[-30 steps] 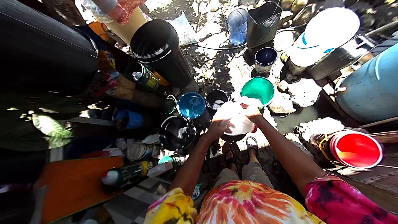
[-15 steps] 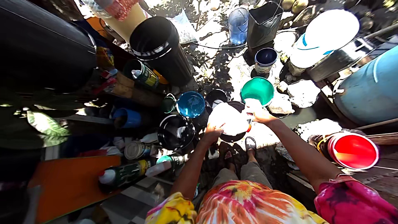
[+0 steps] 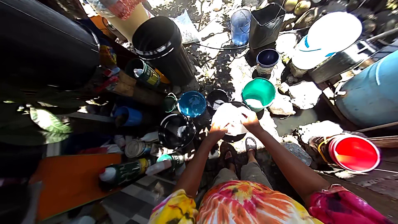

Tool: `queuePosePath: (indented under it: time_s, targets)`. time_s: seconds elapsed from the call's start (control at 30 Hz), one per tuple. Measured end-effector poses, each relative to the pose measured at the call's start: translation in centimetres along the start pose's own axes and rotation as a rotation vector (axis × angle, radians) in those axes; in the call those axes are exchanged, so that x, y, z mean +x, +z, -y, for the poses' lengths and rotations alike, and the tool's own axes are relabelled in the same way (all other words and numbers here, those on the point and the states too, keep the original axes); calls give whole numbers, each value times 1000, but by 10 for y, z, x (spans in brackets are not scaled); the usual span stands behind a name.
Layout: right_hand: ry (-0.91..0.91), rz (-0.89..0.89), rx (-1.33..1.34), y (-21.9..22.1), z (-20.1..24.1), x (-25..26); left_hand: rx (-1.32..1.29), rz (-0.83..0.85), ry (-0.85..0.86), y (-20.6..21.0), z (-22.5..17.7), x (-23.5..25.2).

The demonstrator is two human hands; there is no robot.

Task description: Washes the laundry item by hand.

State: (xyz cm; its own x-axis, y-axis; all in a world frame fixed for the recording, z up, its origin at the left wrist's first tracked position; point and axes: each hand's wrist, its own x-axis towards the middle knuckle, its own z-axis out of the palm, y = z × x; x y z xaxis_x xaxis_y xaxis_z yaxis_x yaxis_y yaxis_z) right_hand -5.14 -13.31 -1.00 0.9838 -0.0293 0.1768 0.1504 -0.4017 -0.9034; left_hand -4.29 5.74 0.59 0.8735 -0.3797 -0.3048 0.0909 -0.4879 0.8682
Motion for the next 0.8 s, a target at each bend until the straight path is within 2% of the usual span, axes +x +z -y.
queuePosePath:
  time_s: [0.07, 0.2, 0.27, 0.4, 0.5, 0.6, 0.67, 0.73, 0.8]
  targets:
    - [-68, 92, -43, -11, -12, 7, 36, 27, 38, -2, -2, -4]
    - [88, 217, -6, -20, -10, 19, 52, 53, 74, -6, -5, -3]
    - [110, 190, 6, -18, -15, 21, 57, 80, 84, -7, 0, -2]
    - [213, 15, -52, -16, -13, 22, 60, 82, 217, 6, 10, -9]
    - [106, -115, 60, -22, -17, 29, 105, 0, 127, 7, 12, -10]
    - [93, 19, 215, -25, -1, 17, 109, -33, -22, 1, 5, -4]
    - [98, 78, 119, -6, 11, 5, 88, -33, 9, 5, 1, 0]
    - [108, 29, -27, 11, 22, -5, 75, -5, -27, 9, 0, 3]
    - [-15, -7, -135, 15, 9, -10, 48, -15, -63, 10, -3, 4]
